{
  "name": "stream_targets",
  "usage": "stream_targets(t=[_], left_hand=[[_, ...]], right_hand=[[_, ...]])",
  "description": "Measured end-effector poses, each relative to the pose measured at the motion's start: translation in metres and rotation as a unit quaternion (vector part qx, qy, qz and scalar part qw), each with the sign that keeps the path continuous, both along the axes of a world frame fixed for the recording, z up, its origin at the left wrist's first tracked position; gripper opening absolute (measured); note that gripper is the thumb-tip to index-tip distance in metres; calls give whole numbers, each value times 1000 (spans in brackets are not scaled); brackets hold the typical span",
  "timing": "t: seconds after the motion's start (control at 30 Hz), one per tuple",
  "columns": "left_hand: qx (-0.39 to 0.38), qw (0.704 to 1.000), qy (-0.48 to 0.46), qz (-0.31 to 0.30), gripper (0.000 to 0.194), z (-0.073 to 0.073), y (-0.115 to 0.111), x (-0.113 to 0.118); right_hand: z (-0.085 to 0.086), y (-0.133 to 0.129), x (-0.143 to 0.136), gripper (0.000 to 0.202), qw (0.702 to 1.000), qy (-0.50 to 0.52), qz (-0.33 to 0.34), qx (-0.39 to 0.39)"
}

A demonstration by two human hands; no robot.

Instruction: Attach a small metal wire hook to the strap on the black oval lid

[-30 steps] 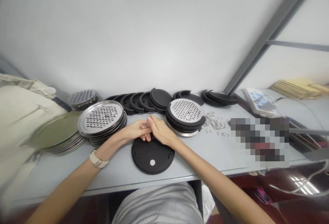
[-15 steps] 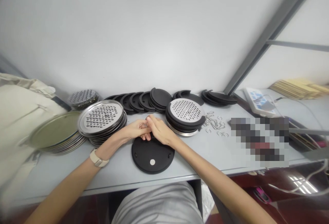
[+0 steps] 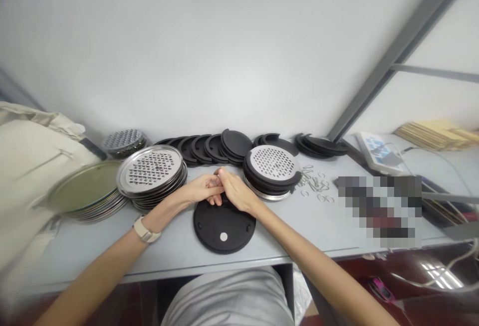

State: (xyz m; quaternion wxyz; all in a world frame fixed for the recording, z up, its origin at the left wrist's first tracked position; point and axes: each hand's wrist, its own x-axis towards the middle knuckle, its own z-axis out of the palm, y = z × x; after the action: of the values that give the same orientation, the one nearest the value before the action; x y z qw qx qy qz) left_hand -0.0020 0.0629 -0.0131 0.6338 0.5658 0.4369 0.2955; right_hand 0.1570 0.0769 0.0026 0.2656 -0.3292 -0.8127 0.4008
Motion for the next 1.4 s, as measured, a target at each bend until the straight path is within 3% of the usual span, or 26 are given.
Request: stream_targets(t=[0.4, 0.6, 0.87, 1.1, 1.4], left_hand=[[15, 1000, 1, 8, 42, 3, -4, -2], [74, 996, -22, 34, 38, 10, -7, 4], [101, 987, -22, 120, 37, 18, -7, 4], [125, 974, -3, 188, 38, 18, -8, 4], [146, 967, -7, 209, 38, 17, -7, 5]], right_hand=[[-14, 9, 3, 61, 997, 34, -61, -42], [-5, 5, 3, 38, 994, 66, -70, 60], [-5, 7, 5, 36, 992, 71, -86, 67], [-4, 3, 4, 37, 995, 50, -46, 75], [-4, -3, 3, 12, 996, 51, -19, 66]])
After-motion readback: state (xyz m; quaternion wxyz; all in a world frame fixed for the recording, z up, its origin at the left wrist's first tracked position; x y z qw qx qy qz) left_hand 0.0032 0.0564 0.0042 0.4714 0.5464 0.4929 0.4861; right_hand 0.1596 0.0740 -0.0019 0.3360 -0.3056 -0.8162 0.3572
